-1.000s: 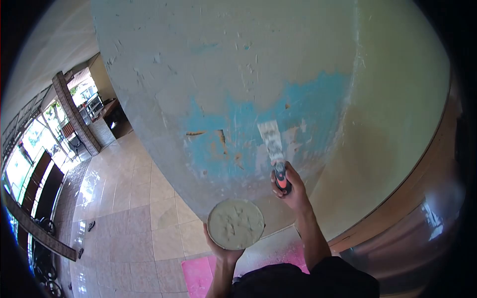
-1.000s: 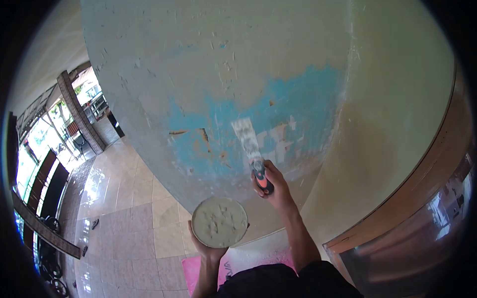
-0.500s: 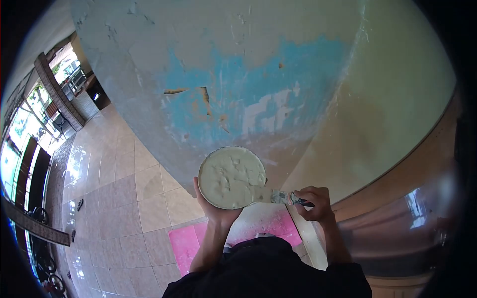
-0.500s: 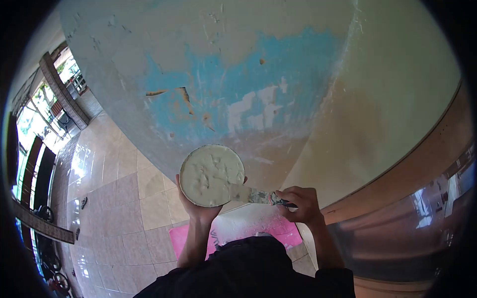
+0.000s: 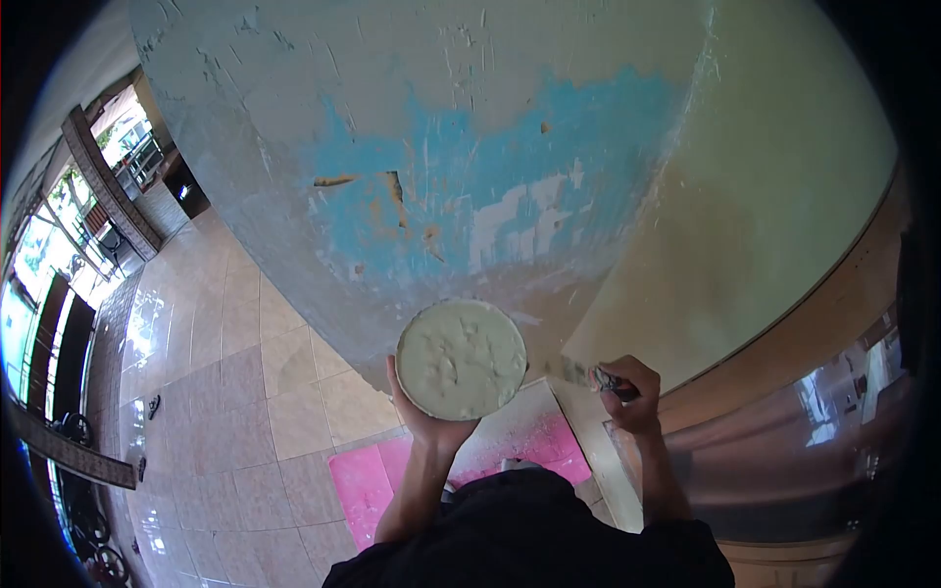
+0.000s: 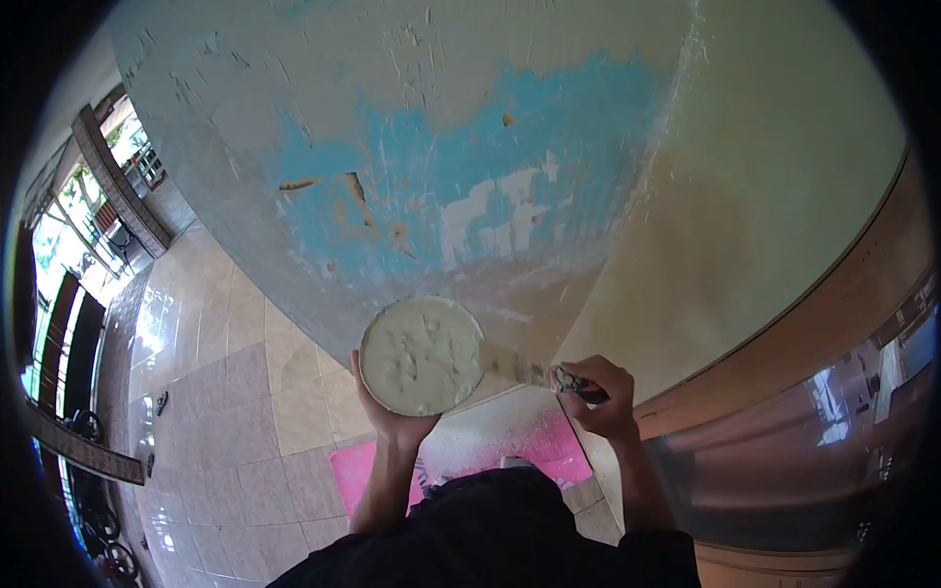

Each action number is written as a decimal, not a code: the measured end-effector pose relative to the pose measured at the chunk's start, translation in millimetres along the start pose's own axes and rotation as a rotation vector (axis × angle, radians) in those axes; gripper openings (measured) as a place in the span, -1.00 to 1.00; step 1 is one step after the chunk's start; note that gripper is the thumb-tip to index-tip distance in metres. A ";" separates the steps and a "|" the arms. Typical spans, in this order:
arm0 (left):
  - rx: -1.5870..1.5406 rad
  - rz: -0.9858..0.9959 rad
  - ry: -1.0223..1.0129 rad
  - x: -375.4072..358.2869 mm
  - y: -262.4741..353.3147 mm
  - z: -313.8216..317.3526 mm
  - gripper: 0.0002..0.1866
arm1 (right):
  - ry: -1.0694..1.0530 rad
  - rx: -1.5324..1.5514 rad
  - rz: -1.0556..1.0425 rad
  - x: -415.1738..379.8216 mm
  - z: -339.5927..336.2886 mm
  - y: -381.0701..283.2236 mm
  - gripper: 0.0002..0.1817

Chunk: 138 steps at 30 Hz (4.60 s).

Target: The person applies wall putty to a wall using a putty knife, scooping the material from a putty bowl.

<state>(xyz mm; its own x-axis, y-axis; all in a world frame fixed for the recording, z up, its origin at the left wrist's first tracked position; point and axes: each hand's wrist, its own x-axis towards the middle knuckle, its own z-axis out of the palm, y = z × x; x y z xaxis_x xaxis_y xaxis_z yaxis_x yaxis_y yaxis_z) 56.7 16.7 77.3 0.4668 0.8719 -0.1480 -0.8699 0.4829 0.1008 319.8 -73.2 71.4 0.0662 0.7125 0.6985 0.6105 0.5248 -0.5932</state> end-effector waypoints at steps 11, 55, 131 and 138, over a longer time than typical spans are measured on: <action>0.041 0.007 -0.064 -11.8 -4.1 -20.9 -0.15 | 0.436 0.190 -0.337 211.4 84.3 -1.1 -0.59; 0.023 0.123 -0.128 -19.3 17.7 -38.0 -0.15 | 0.443 -0.169 -0.198 179.8 175.6 38.2 -0.41; 0.017 0.126 -0.008 -17.7 13.9 -49.7 -0.14 | 0.408 -0.150 -0.236 175.8 188.3 60.8 -0.36; 0.028 0.114 -0.021 -17.9 11.4 -45.3 -0.14 | 0.369 -0.231 -0.209 194.5 187.9 50.3 -0.37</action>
<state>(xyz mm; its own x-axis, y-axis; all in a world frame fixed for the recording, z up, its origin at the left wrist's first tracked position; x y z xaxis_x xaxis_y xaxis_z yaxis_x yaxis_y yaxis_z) 31.2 2.9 36.5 0.3686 0.9227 -0.1132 -0.9128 0.3823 0.1437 215.2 179.3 102.2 0.1738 0.3677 0.9136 0.7970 0.4924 -0.3498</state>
